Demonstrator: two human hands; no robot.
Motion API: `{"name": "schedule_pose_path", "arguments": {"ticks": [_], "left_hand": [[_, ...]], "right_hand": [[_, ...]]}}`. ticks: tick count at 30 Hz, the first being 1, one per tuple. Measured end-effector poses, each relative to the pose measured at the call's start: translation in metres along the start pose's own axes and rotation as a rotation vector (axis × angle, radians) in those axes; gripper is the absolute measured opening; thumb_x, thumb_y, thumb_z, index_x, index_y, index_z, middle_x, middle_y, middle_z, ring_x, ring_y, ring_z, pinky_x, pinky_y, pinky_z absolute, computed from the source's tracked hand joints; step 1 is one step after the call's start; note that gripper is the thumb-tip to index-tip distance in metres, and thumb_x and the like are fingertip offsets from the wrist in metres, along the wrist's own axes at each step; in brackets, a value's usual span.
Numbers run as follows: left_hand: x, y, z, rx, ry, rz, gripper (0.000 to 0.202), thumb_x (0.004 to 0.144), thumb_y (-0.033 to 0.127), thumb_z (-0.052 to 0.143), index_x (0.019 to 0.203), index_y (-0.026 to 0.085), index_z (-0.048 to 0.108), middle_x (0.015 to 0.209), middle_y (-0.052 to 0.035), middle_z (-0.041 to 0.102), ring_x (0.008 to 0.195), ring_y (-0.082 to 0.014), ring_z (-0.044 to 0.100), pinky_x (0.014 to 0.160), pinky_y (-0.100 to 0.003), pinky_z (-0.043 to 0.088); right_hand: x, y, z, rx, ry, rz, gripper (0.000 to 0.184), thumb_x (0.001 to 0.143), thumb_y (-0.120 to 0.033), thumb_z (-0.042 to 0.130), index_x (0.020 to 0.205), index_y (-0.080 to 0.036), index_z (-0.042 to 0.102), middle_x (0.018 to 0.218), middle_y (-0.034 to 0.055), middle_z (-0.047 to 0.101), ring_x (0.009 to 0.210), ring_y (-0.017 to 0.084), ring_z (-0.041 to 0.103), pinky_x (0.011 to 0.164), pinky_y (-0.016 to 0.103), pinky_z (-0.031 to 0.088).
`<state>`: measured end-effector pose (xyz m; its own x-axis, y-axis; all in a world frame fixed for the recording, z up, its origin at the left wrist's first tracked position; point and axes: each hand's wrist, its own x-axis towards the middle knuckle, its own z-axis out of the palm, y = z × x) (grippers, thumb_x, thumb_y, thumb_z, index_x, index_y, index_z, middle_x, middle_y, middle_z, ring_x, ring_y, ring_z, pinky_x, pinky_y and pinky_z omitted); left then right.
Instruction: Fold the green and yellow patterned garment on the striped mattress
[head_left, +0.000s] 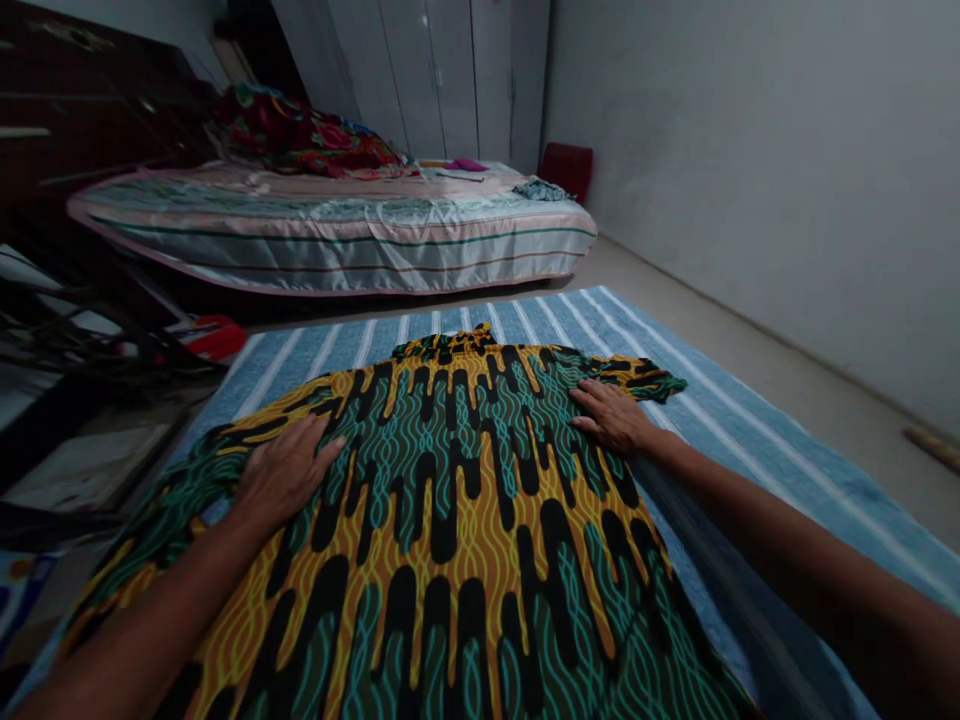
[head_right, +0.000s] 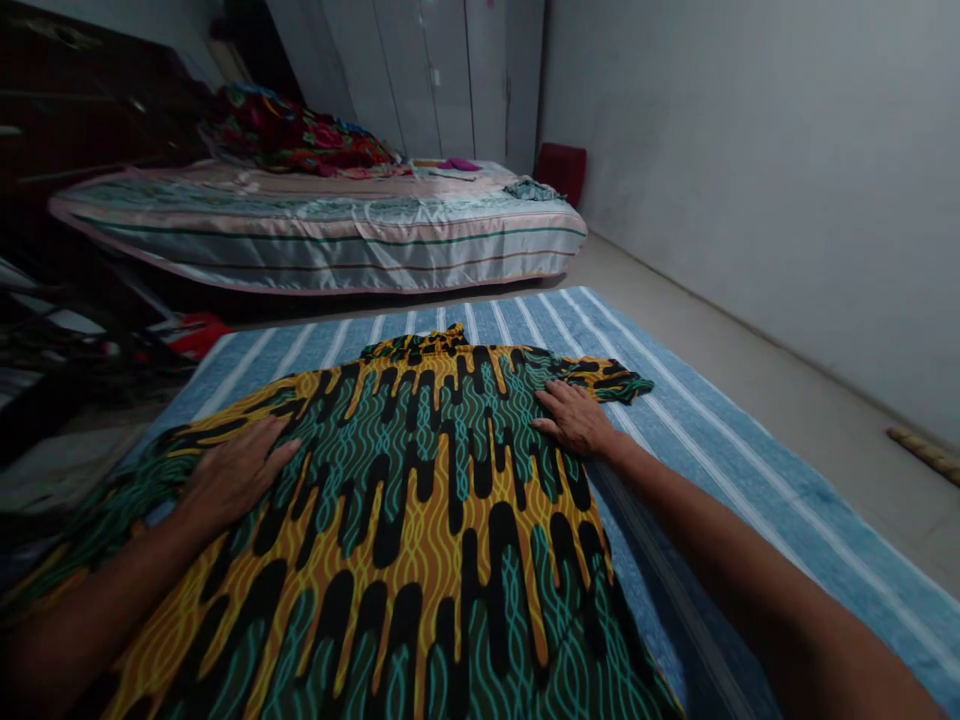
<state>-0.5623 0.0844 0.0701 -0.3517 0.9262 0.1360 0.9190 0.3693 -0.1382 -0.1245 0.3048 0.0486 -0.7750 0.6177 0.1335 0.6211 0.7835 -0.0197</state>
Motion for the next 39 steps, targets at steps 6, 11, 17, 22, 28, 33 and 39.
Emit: {"name": "schedule_pose_path", "arguments": {"ticks": [6, 11, 17, 22, 28, 33, 39], "left_hand": [[-0.049, 0.022, -0.016, 0.008, 0.028, 0.076, 0.054, 0.092, 0.041, 0.021, 0.124, 0.011, 0.052, 0.142, -0.0145, 0.045, 0.135, -0.0259, 0.035, 0.105, -0.042, 0.031], [-0.086, 0.019, -0.006, -0.024, 0.03, 0.111, 0.049, 0.093, 0.039, 0.022, 0.124, 0.016, 0.051, 0.141, -0.0121, 0.047, 0.133, -0.0252, 0.039, 0.102, -0.045, 0.035], [-0.102, 0.03, -0.016, -0.054, 0.126, 0.098, 0.045, 0.092, 0.046, 0.026, 0.114, 0.017, 0.053, 0.137, -0.0108, 0.051, 0.129, -0.0255, 0.043, 0.102, -0.046, 0.037], [-0.129, 0.092, -0.038, -0.251, 0.152, 0.353, 0.038, 0.09, 0.043, 0.038, 0.104, 0.016, 0.061, 0.13, -0.0159, 0.056, 0.127, -0.0306, 0.046, 0.102, -0.049, 0.039], [-0.141, 0.205, -0.074, -0.483, 0.096, 0.638, 0.023, 0.089, 0.03, 0.049, 0.102, 0.017, 0.062, 0.131, -0.0139, 0.055, 0.128, -0.0286, 0.045, 0.103, -0.048, 0.041], [-0.133, 0.288, -0.085, -0.545, 0.006, 0.716, 0.017, 0.087, 0.023, 0.053, 0.102, 0.017, 0.061, 0.134, -0.0154, 0.052, 0.131, -0.0288, 0.042, 0.107, -0.045, 0.038], [-0.116, 0.337, -0.07, -0.545, -0.01, 0.704, 0.021, 0.091, 0.023, 0.046, 0.108, 0.022, 0.057, 0.135, -0.0118, 0.051, 0.131, -0.0262, 0.041, 0.107, -0.042, 0.038]], "right_hand": [[-0.05, -0.029, -0.014, 0.053, 0.033, 0.005, 0.056, 0.096, -0.05, 0.032, 0.137, -0.014, 0.046, 0.141, 0.0156, 0.045, 0.132, 0.028, 0.038, 0.107, 0.045, 0.031], [-0.089, -0.04, -0.01, 0.13, 0.041, 0.055, 0.052, 0.095, -0.047, 0.033, 0.133, -0.014, 0.049, 0.14, 0.0156, 0.046, 0.131, 0.029, 0.038, 0.106, 0.048, 0.032], [-0.151, -0.046, -0.029, 0.26, 0.163, 0.2, 0.043, 0.094, -0.043, 0.035, 0.114, -0.013, 0.059, 0.113, 0.0148, 0.062, 0.105, 0.026, 0.058, 0.09, 0.04, 0.047], [-0.243, -0.08, -0.041, 0.345, 0.196, 0.32, 0.031, 0.092, -0.042, 0.044, 0.098, -0.019, 0.063, 0.112, 0.0116, 0.062, 0.102, 0.023, 0.059, 0.087, 0.039, 0.05], [-0.303, -0.114, -0.031, 0.241, 0.229, 0.374, 0.024, 0.089, -0.037, 0.047, 0.086, -0.02, 0.064, 0.121, 0.0142, 0.057, 0.119, 0.031, 0.049, 0.096, 0.051, 0.044], [-0.307, -0.121, -0.03, 0.292, 0.279, 0.406, 0.026, 0.089, -0.035, 0.045, 0.077, -0.021, 0.062, 0.119, 0.0142, 0.059, 0.118, 0.031, 0.05, 0.096, 0.052, 0.043], [-0.307, -0.125, -0.055, 0.589, 0.193, 0.551, 0.03, 0.088, -0.046, 0.046, 0.074, -0.023, 0.059, 0.084, 0.0074, 0.065, 0.079, 0.022, 0.061, 0.074, 0.037, 0.049]]}}
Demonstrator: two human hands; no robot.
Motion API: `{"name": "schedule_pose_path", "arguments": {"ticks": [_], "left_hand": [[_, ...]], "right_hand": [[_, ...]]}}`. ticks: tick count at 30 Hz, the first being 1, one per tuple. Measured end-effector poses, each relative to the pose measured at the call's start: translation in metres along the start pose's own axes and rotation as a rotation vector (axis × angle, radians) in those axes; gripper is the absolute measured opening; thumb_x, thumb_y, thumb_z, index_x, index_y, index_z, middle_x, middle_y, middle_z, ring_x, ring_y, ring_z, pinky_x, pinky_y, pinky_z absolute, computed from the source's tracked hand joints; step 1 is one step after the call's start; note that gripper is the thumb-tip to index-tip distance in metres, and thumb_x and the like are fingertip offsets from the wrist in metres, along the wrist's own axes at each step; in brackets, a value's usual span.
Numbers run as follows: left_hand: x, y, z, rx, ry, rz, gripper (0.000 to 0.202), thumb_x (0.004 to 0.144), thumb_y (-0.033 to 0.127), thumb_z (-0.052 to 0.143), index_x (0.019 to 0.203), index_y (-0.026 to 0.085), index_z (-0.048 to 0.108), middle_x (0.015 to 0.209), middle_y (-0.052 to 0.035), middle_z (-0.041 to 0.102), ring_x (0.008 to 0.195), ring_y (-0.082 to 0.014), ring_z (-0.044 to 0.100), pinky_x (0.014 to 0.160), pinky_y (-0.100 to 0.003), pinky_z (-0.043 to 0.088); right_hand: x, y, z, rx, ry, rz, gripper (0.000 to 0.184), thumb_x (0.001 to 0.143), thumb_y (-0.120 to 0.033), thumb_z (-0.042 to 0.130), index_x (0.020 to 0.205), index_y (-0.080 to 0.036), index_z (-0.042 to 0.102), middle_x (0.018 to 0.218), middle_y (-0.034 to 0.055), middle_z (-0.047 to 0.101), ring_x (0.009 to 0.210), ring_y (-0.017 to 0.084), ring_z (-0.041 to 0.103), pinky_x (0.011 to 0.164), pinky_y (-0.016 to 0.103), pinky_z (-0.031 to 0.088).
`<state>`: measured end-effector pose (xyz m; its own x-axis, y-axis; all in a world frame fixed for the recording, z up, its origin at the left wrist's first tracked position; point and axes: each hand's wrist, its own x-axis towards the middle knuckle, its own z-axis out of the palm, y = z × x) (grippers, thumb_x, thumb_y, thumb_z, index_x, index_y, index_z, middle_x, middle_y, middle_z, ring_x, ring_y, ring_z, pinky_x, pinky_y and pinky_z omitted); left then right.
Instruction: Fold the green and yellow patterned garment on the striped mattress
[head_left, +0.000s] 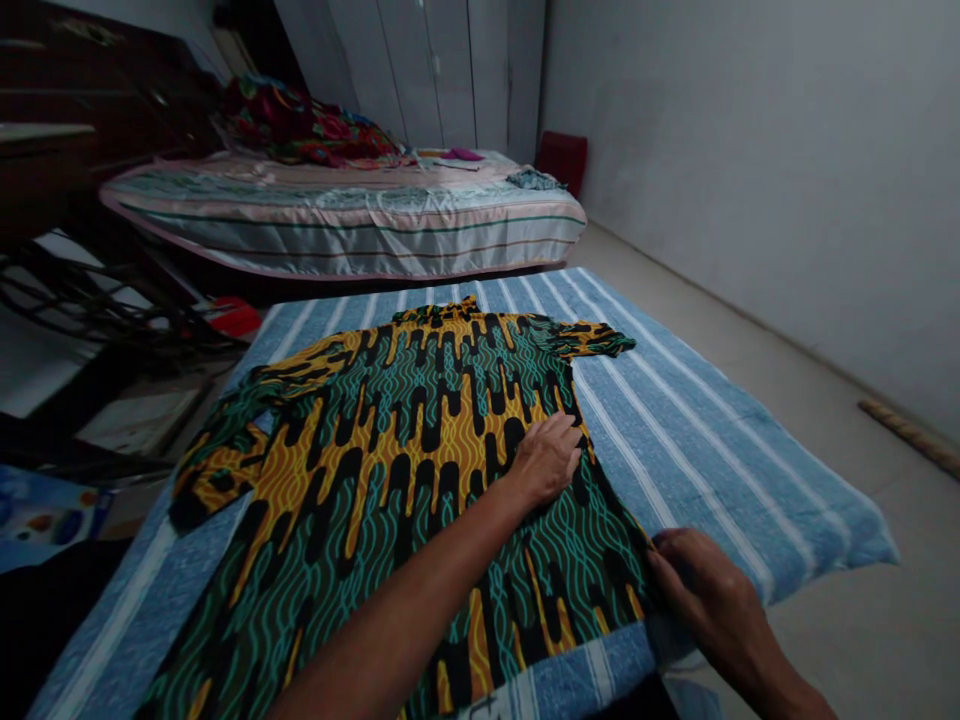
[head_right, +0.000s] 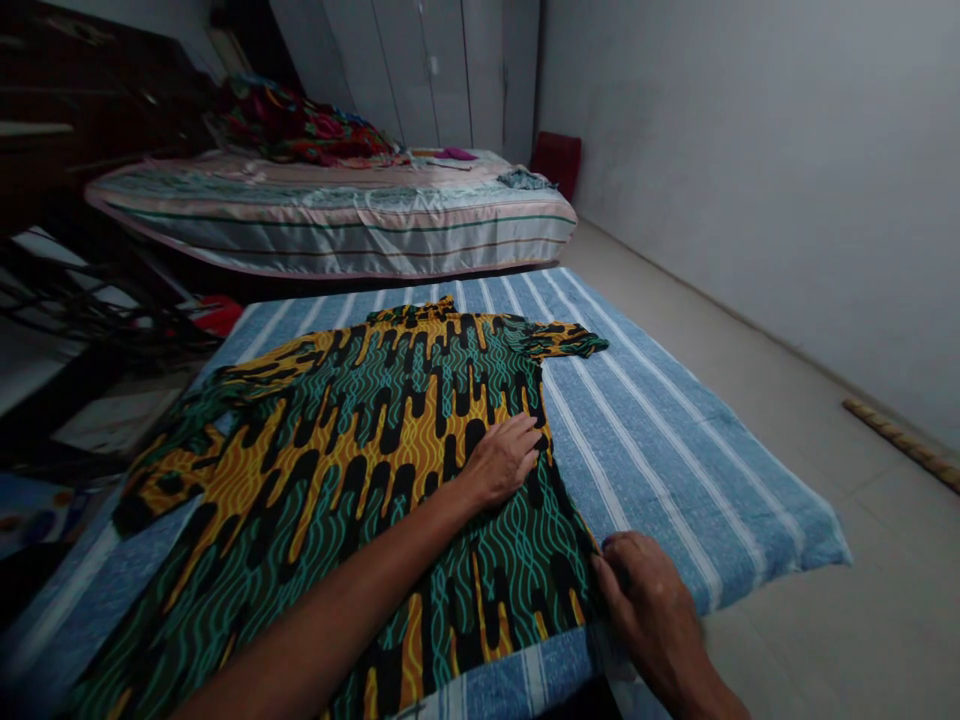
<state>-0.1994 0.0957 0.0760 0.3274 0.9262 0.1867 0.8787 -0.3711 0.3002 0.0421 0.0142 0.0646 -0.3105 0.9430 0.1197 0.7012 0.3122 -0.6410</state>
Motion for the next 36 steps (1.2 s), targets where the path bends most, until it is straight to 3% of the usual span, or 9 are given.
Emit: {"name": "schedule_pose_path", "arguments": {"ticks": [3, 6, 12, 18, 22, 27, 31, 36], "left_hand": [[0.004, -0.001, 0.011, 0.003, -0.021, -0.023, 0.022, 0.092, 0.027, 0.047, 0.11, 0.02, 0.056, 0.137, -0.0134, 0.05, 0.132, -0.0286, 0.039, 0.107, -0.047, 0.036], [0.003, -0.002, 0.016, 0.004, -0.047, -0.048, 0.029, 0.091, 0.031, 0.049, 0.117, 0.018, 0.054, 0.141, -0.0131, 0.046, 0.135, -0.0295, 0.035, 0.109, -0.052, 0.03], [0.001, 0.002, 0.014, 0.001, -0.105, -0.084, 0.039, 0.093, 0.038, 0.046, 0.126, 0.018, 0.049, 0.146, -0.0116, 0.04, 0.138, -0.0275, 0.029, 0.112, -0.053, 0.023], [0.001, 0.001, 0.019, 0.026, -0.047, -0.063, 0.041, 0.094, 0.038, 0.045, 0.13, 0.018, 0.046, 0.144, -0.0117, 0.043, 0.136, -0.0274, 0.031, 0.11, -0.052, 0.025], [0.004, 0.0, 0.019, 0.024, -0.001, -0.054, 0.04, 0.094, 0.032, 0.043, 0.133, 0.02, 0.042, 0.138, -0.0092, 0.048, 0.132, -0.0262, 0.037, 0.106, -0.049, 0.03], [0.013, -0.004, 0.007, 0.037, -0.026, -0.019, 0.039, 0.092, 0.017, 0.039, 0.13, 0.024, 0.045, 0.12, -0.0066, 0.059, 0.114, -0.0211, 0.051, 0.095, -0.039, 0.041], [0.026, -0.011, -0.005, 0.033, -0.117, -0.001, 0.039, 0.085, 0.01, 0.044, 0.118, 0.026, 0.057, 0.106, -0.0049, 0.064, 0.102, -0.0213, 0.058, 0.085, -0.035, 0.047], [0.034, -0.032, -0.008, -0.033, -0.124, 0.041, 0.034, 0.078, 0.006, 0.048, 0.1, 0.023, 0.066, 0.104, -0.0042, 0.068, 0.099, -0.0204, 0.062, 0.087, -0.033, 0.049]], "right_hand": [[-0.003, -0.003, -0.007, 0.172, -0.106, 0.223, 0.038, 0.087, -0.054, 0.045, 0.068, -0.023, 0.054, 0.061, 0.0006, 0.054, 0.057, 0.016, 0.052, 0.054, 0.027, 0.042], [-0.006, 0.003, -0.007, 0.29, -0.165, 0.367, 0.042, 0.083, -0.058, 0.048, 0.062, -0.022, 0.049, 0.055, -0.0022, 0.048, 0.052, 0.013, 0.047, 0.047, 0.024, 0.036], [-0.009, 0.013, -0.004, 0.298, -0.201, 0.397, 0.041, 0.081, -0.058, 0.049, 0.064, -0.021, 0.053, 0.054, -0.0029, 0.049, 0.045, 0.012, 0.045, 0.042, 0.023, 0.033], [-0.01, 0.004, -0.01, 0.39, -0.264, 0.491, 0.041, 0.08, -0.059, 0.05, 0.067, -0.021, 0.055, 0.05, -0.0054, 0.044, 0.038, 0.011, 0.044, 0.036, 0.022, 0.033], [-0.012, -0.01, -0.01, 0.476, -0.265, 0.519, 0.041, 0.076, -0.06, 0.055, 0.066, -0.02, 0.055, 0.051, -0.0057, 0.042, 0.04, 0.009, 0.04, 0.036, 0.02, 0.031], [-0.008, -0.053, 0.0, 0.63, -0.281, 0.45, 0.039, 0.073, -0.059, 0.059, 0.067, -0.02, 0.055, 0.054, -0.0042, 0.044, 0.046, 0.009, 0.038, 0.038, 0.019, 0.03], [0.003, -0.088, 0.017, 0.761, -0.308, 0.351, 0.032, 0.076, -0.048, 0.059, 0.066, -0.019, 0.052, 0.056, -0.0047, 0.042, 0.05, 0.008, 0.036, 0.042, 0.019, 0.029], [0.01, -0.107, 0.037, 0.768, -0.341, 0.255, 0.016, 0.079, -0.03, 0.054, 0.068, -0.019, 0.051, 0.059, -0.0044, 0.046, 0.055, 0.009, 0.042, 0.049, 0.02, 0.031]]}}
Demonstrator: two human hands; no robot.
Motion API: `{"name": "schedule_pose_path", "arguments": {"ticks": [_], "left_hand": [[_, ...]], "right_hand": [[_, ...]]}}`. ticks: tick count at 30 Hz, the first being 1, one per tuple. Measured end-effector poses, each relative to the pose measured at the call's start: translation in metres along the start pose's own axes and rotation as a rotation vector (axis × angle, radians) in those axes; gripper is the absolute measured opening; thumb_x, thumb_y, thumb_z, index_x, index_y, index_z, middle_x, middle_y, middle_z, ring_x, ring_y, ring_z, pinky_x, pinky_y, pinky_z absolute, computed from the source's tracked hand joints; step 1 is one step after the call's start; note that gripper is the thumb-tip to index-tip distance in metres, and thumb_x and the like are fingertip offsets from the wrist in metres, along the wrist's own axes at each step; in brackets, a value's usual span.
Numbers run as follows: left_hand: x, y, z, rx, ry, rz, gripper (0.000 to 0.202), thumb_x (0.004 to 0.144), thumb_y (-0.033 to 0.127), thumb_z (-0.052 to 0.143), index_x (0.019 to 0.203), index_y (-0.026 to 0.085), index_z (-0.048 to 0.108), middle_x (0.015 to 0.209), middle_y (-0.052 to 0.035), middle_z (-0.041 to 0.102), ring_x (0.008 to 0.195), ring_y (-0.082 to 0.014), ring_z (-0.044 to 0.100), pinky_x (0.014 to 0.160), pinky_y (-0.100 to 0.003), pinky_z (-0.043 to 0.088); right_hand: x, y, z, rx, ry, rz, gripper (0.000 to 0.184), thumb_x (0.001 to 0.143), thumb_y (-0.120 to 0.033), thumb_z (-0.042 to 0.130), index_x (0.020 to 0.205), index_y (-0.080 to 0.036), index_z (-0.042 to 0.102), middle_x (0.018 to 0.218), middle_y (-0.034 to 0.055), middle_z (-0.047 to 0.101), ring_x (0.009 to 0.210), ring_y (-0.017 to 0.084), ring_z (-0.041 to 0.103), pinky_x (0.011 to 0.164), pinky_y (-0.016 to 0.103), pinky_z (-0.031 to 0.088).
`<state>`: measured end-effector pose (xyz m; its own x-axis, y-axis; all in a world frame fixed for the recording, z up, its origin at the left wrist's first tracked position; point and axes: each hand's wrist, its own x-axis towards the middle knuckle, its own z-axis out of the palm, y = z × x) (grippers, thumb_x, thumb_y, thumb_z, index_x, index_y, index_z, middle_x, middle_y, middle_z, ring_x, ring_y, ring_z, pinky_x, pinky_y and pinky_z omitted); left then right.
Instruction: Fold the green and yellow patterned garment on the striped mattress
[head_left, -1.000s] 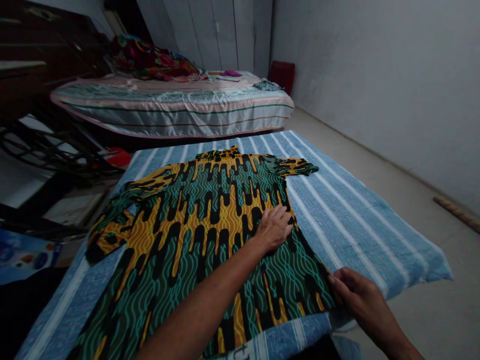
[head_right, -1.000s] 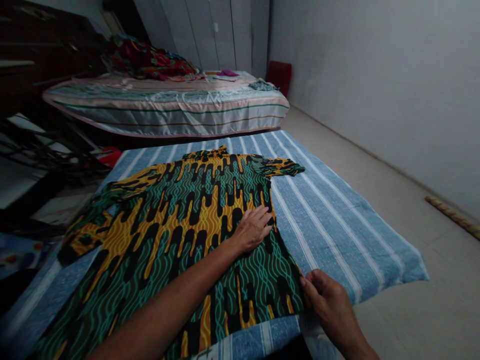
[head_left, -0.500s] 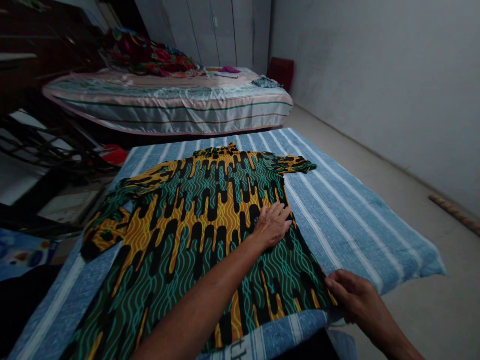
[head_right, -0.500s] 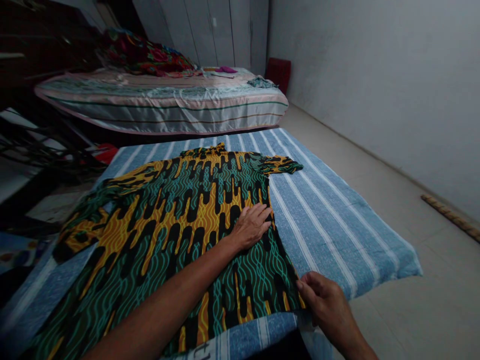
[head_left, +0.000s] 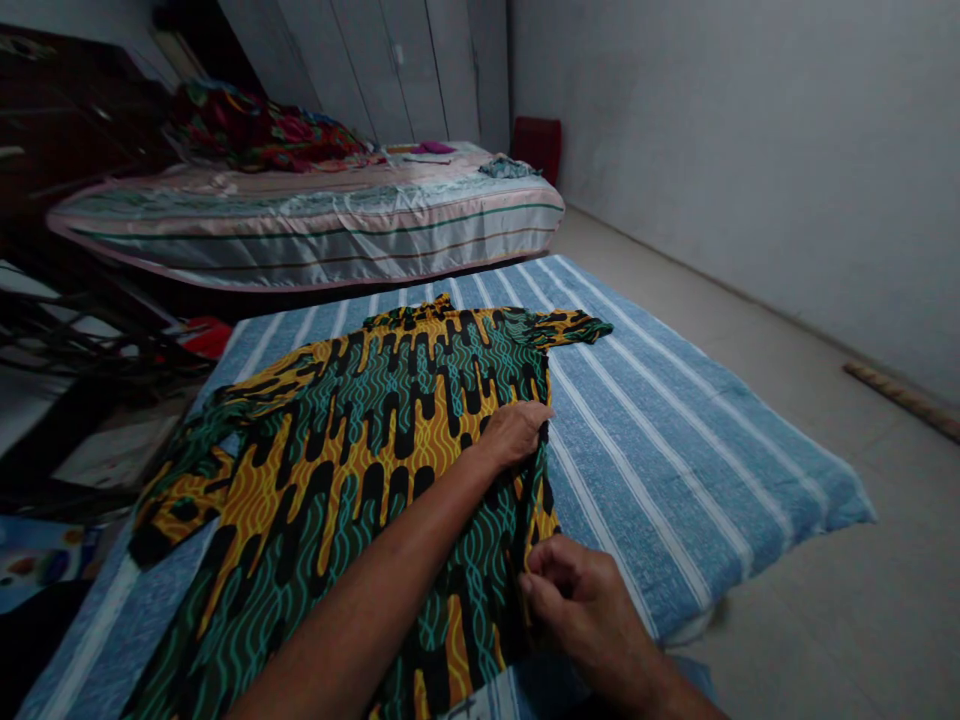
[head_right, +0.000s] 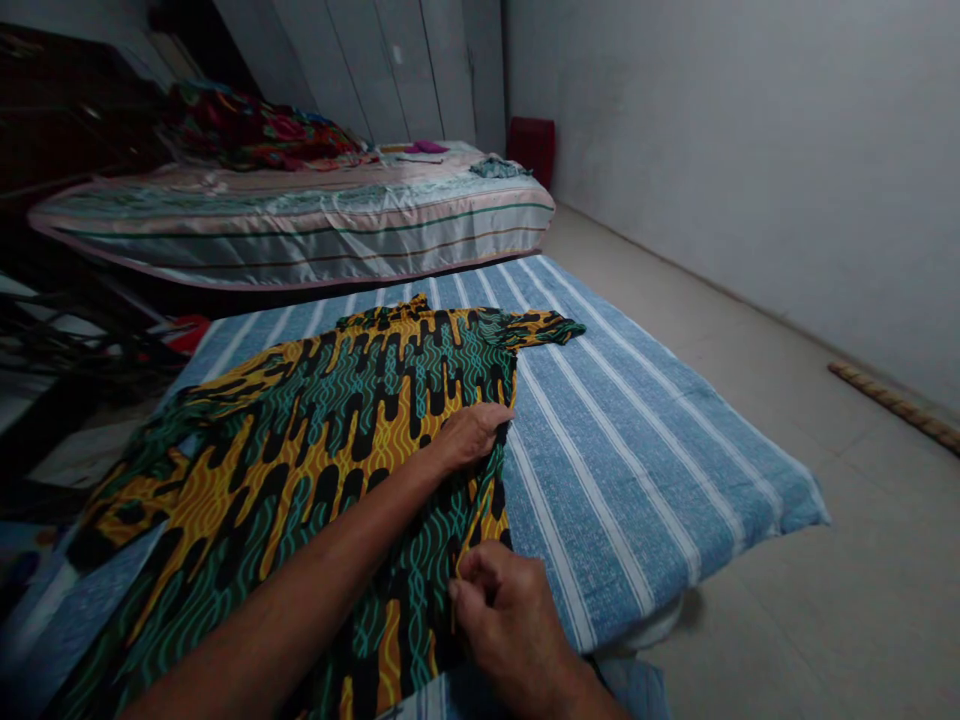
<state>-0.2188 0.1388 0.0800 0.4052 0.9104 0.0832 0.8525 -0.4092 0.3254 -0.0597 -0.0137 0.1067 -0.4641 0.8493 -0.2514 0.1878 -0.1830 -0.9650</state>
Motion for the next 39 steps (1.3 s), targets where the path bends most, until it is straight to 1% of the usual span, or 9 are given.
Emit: {"name": "schedule_pose_path", "arguments": {"ticks": [4, 7, 15, 20, 26, 29, 32, 36, 39], "left_hand": [[-0.003, -0.017, 0.008, -0.1, 0.064, -0.002, 0.04, 0.077, 0.005, 0.047, 0.109, 0.024, 0.064, 0.11, -0.0014, 0.068, 0.102, -0.0164, 0.063, 0.09, -0.029, 0.049], [-0.006, -0.024, 0.013, -0.174, 0.113, -0.025, 0.04, 0.079, 0.007, 0.046, 0.111, 0.023, 0.063, 0.11, -0.0001, 0.069, 0.102, -0.0143, 0.063, 0.09, -0.028, 0.049], [-0.007, -0.026, 0.018, -0.268, 0.191, -0.089, 0.031, 0.083, 0.012, 0.048, 0.106, 0.023, 0.065, 0.105, 0.0, 0.071, 0.098, -0.0156, 0.066, 0.087, -0.027, 0.05], [-0.006, -0.026, 0.016, -0.307, 0.2, -0.106, 0.03, 0.081, 0.011, 0.047, 0.102, 0.022, 0.066, 0.104, 0.0003, 0.071, 0.097, -0.0162, 0.066, 0.088, -0.028, 0.05], [-0.003, -0.028, 0.004, -0.388, 0.2, -0.138, 0.028, 0.08, 0.011, 0.044, 0.097, 0.02, 0.065, 0.093, 0.0007, 0.071, 0.089, -0.0133, 0.066, 0.084, -0.025, 0.05], [-0.002, -0.026, 0.0, -0.42, 0.228, -0.175, 0.021, 0.081, 0.019, 0.049, 0.098, 0.018, 0.063, 0.091, -0.0012, 0.07, 0.086, -0.0141, 0.066, 0.08, -0.025, 0.051], [-0.003, -0.022, 0.0, -0.429, 0.257, -0.239, 0.02, 0.078, 0.029, 0.059, 0.093, 0.017, 0.061, 0.079, -0.0003, 0.067, 0.072, -0.0141, 0.063, 0.071, -0.025, 0.049], [-0.002, -0.019, 0.001, -0.466, 0.248, -0.353, 0.026, 0.07, 0.022, 0.067, 0.094, 0.016, 0.059, 0.061, 0.0065, 0.056, 0.058, -0.0107, 0.055, 0.063, -0.022, 0.044], [-0.002, -0.016, -0.002, -0.473, 0.236, -0.405, 0.03, 0.068, 0.022, 0.068, 0.096, 0.015, 0.059, 0.06, 0.0068, 0.056, 0.057, -0.0107, 0.054, 0.061, -0.022, 0.042]], "right_hand": [[0.003, 0.004, 0.007, -0.052, -0.022, -0.007, 0.01, 0.077, -0.025, 0.052, 0.068, -0.019, 0.049, 0.057, -0.0059, 0.043, 0.054, 0.008, 0.039, 0.049, 0.02, 0.028], [0.003, 0.01, 0.01, -0.083, -0.012, -0.013, 0.008, 0.075, -0.02, 0.052, 0.068, -0.02, 0.048, 0.056, -0.0067, 0.043, 0.053, 0.008, 0.04, 0.049, 0.02, 0.028], [0.005, 0.009, 0.015, -0.142, -0.003, -0.042, 0.003, 0.074, -0.017, 0.053, 0.074, -0.02, 0.053, 0.057, -0.0061, 0.047, 0.053, 0.009, 0.046, 0.051, 0.021, 0.03], [0.004, 0.008, 0.021, -0.293, 0.028, -0.184, 0.012, 0.076, -0.018, 0.051, 0.087, -0.019, 0.057, 0.058, -0.0041, 0.052, 0.053, 0.011, 0.05, 0.052, 0.022, 0.031], [0.008, 0.019, 0.028, -0.54, 0.001, -0.409, 0.01, 0.078, -0.017, 0.048, 0.083, -0.02, 0.056, 0.072, 0.0026, 0.063, 0.061, 0.016, 0.062, 0.054, 0.024, 0.034], [0.009, 0.022, 0.033, -0.618, -0.023, -0.424, 0.007, 0.079, -0.018, 0.048, 0.081, -0.02, 0.055, 0.07, 0.0027, 0.064, 0.061, 0.016, 0.063, 0.052, 0.024, 0.033], [0.01, 0.021, 0.035, -0.656, -0.015, -0.42, 0.008, 0.079, -0.017, 0.047, 0.081, -0.02, 0.054, 0.07, 0.0025, 0.065, 0.061, 0.017, 0.064, 0.052, 0.024, 0.032], [0.011, 0.02, 0.035, -0.672, -0.03, -0.409, 0.007, 0.08, -0.018, 0.048, 0.081, -0.02, 0.054, 0.071, 0.0022, 0.066, 0.062, 0.016, 0.064, 0.052, 0.024, 0.033], [0.012, 0.02, 0.034, -0.673, -0.048, -0.393, 0.005, 0.079, -0.018, 0.049, 0.081, -0.02, 0.054, 0.072, 0.0022, 0.066, 0.063, 0.015, 0.064, 0.054, 0.023, 0.035]]}}
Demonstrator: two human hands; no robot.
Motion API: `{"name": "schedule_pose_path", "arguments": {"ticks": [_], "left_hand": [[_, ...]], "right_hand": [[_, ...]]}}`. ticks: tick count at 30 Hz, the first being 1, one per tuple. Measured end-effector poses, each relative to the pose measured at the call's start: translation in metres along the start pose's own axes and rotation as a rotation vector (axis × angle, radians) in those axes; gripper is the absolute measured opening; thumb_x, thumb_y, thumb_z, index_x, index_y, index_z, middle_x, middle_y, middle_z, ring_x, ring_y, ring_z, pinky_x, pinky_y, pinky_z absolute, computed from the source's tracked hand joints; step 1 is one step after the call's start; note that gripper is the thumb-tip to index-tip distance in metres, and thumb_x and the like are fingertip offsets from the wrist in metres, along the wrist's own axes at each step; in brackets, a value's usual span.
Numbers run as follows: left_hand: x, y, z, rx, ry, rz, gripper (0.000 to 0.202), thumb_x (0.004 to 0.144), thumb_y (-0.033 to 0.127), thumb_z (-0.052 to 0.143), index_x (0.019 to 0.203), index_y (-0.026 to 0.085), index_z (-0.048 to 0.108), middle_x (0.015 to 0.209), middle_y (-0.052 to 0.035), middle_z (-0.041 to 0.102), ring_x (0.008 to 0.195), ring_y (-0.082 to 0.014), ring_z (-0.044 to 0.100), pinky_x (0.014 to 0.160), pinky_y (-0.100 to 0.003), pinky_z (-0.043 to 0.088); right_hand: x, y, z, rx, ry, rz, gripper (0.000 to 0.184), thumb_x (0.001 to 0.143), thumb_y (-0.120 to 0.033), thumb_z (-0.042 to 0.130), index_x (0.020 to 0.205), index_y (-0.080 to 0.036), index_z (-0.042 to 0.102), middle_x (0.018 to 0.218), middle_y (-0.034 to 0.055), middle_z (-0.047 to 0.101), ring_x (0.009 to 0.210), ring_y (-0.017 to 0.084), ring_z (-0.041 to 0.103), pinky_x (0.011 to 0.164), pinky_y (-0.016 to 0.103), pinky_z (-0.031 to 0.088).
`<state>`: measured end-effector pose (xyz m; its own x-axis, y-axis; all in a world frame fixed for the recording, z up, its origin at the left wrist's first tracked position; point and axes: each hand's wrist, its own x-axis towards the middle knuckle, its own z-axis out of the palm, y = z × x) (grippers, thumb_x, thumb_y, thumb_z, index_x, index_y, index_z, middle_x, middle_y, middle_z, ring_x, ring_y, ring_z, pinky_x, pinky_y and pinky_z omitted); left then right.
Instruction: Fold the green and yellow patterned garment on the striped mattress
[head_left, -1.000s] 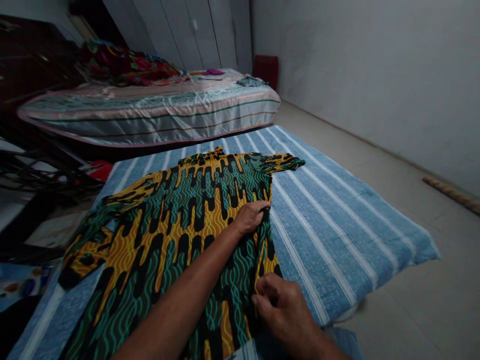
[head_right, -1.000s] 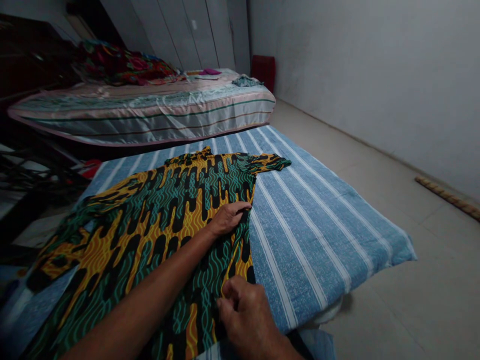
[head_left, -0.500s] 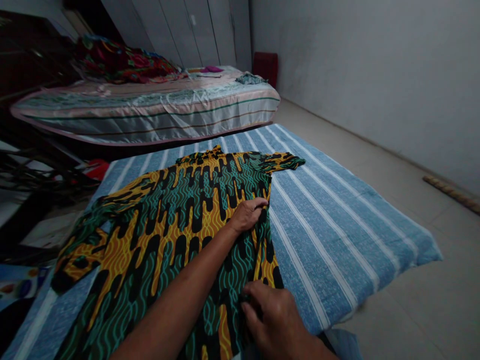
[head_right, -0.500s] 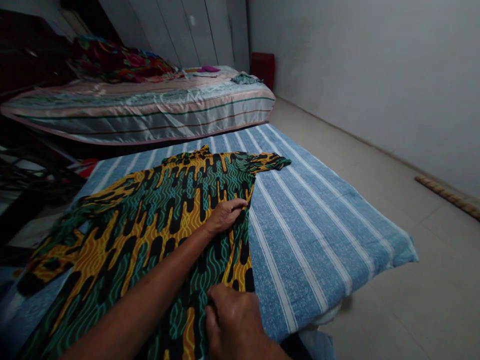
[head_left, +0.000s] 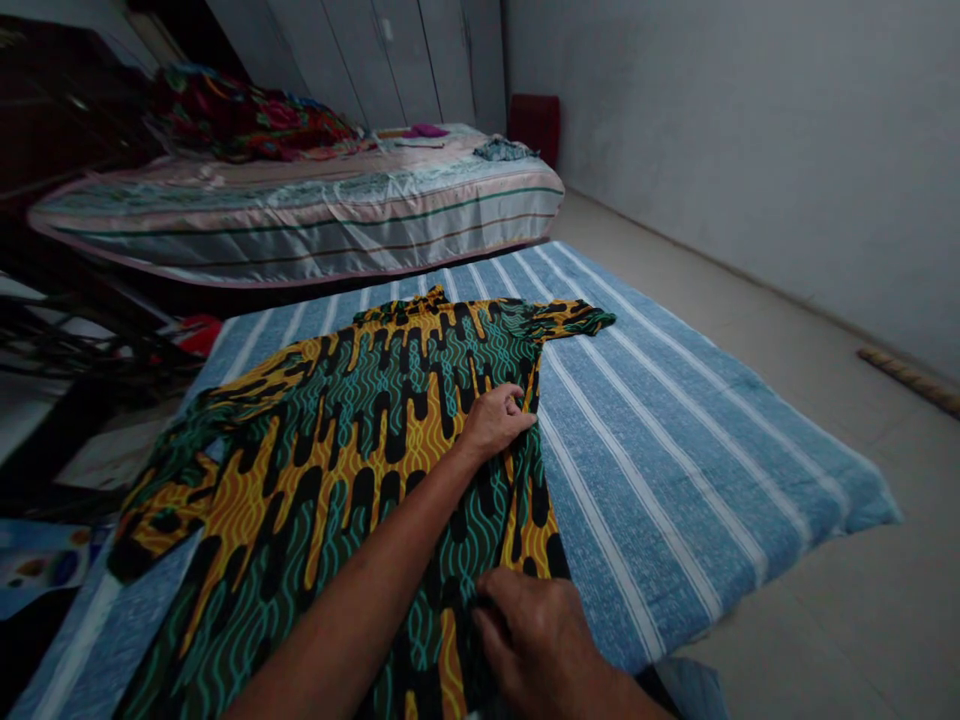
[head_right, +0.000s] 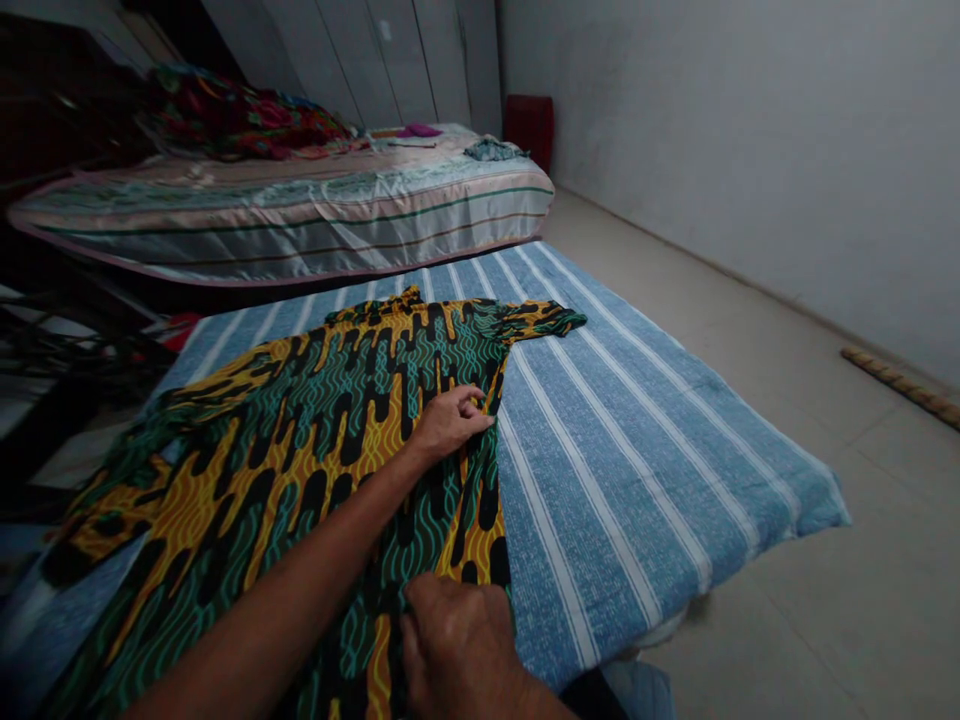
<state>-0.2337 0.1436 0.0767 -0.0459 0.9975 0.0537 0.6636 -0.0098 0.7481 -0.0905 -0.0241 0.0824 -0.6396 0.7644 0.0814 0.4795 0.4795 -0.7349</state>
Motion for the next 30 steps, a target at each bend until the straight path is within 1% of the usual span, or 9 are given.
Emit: {"name": "schedule_pose_path", "arguments": {"ticks": [2, 5, 7, 9, 15, 20, 25, 27, 30], "left_hand": [[-0.002, 0.007, -0.002, 0.054, 0.023, -0.045, 0.027, 0.068, 0.024, 0.069, 0.092, 0.016, 0.059, 0.063, 0.0054, 0.058, 0.06, -0.0116, 0.056, 0.062, -0.022, 0.042], [-0.006, 0.021, -0.007, 0.253, 0.039, -0.116, 0.014, 0.07, 0.025, 0.066, 0.082, 0.018, 0.061, 0.069, 0.0025, 0.061, 0.067, -0.0139, 0.058, 0.063, -0.024, 0.04], [-0.009, 0.03, -0.009, 0.373, 0.003, -0.173, 0.008, 0.071, 0.026, 0.064, 0.075, 0.019, 0.062, 0.071, 0.0007, 0.063, 0.071, -0.0162, 0.059, 0.062, -0.025, 0.038], [-0.011, 0.034, -0.01, 0.417, -0.043, -0.227, 0.01, 0.071, 0.028, 0.065, 0.069, 0.019, 0.062, 0.069, -0.0004, 0.063, 0.071, -0.0176, 0.059, 0.059, -0.026, 0.036], [-0.008, 0.023, -0.008, 0.351, -0.148, -0.275, 0.016, 0.069, 0.028, 0.065, 0.057, 0.017, 0.063, 0.056, 0.0011, 0.058, 0.06, -0.0143, 0.057, 0.052, -0.023, 0.034], [-0.007, 0.021, -0.007, 0.329, -0.154, -0.319, 0.017, 0.069, 0.029, 0.064, 0.057, 0.017, 0.066, 0.054, 0.0006, 0.057, 0.058, -0.0143, 0.056, 0.051, -0.024, 0.035], [-0.005, 0.019, -0.007, 0.302, -0.165, -0.335, 0.015, 0.06, 0.022, 0.07, 0.048, 0.017, 0.061, 0.048, 0.0011, 0.053, 0.054, -0.0142, 0.053, 0.051, -0.024, 0.033], [-0.004, 0.018, -0.006, 0.25, -0.173, -0.33, 0.018, 0.059, 0.019, 0.07, 0.046, 0.017, 0.058, 0.045, 0.0021, 0.051, 0.051, -0.0128, 0.051, 0.05, -0.024, 0.033], [-0.006, 0.019, -0.007, 0.12, -0.181, -0.338, 0.019, 0.063, 0.019, 0.067, 0.047, 0.016, 0.056, 0.044, 0.0032, 0.051, 0.048, -0.0106, 0.049, 0.048, -0.022, 0.034]], "right_hand": [[0.0, 0.0, 0.0, 0.004, -0.001, 0.006, 0.005, 0.079, -0.018, 0.049, 0.08, -0.02, 0.054, 0.073, 0.002, 0.066, 0.064, 0.015, 0.064, 0.054, 0.023, 0.034], [0.0, -0.001, -0.001, 0.002, 0.001, 0.008, 0.006, 0.079, -0.018, 0.048, 0.079, -0.02, 0.054, 0.071, 0.0016, 0.066, 0.063, 0.015, 0.064, 0.053, 0.023, 0.033], [0.001, -0.002, -0.001, -0.004, 0.0, 0.014, 0.006, 0.08, -0.018, 0.048, 0.079, -0.02, 0.054, 0.071, 0.0014, 0.066, 0.062, 0.015, 0.064, 0.052, 0.024, 0.032], [0.002, -0.002, -0.001, -0.01, 0.002, 0.017, 0.006, 0.08, -0.018, 0.049, 0.08, -0.02, 0.055, 0.072, 0.0012, 0.066, 0.062, 0.015, 0.064, 0.053, 0.023, 0.032], [0.001, -0.003, 0.0, -0.02, -0.007, 0.008, 0.007, 0.08, -0.016, 0.047, 0.078, -0.02, 0.053, 0.069, 0.0008, 0.065, 0.061, 0.014, 0.063, 0.052, 0.023, 0.03], [0.001, -0.001, 0.002, -0.037, -0.007, 0.007, 0.006, 0.081, -0.018, 0.048, 0.078, -0.02, 0.053, 0.069, 0.0004, 0.065, 0.061, 0.013, 0.062, 0.052, 0.023, 0.027], [0.002, 0.0, 0.002, -0.061, -0.058, 0.041, 0.006, 0.082, -0.019, 0.049, 0.079, -0.02, 0.054, 0.071, 0.0007, 0.066, 0.061, 0.013, 0.062, 0.053, 0.023, 0.028], [0.003, -0.001, 0.001, -0.073, -0.072, 0.056, 0.006, 0.082, -0.019, 0.049, 0.08, -0.02, 0.055, 0.073, 0.0011, 0.067, 0.061, 0.013, 0.063, 0.053, 0.024, 0.028], [0.002, 0.0, 0.001, -0.09, -0.09, 0.089, 0.005, 0.081, -0.02, 0.051, 0.081, -0.02, 0.056, 0.075, 0.0016, 0.068, 0.063, 0.014, 0.064, 0.052, 0.025, 0.028]]}}
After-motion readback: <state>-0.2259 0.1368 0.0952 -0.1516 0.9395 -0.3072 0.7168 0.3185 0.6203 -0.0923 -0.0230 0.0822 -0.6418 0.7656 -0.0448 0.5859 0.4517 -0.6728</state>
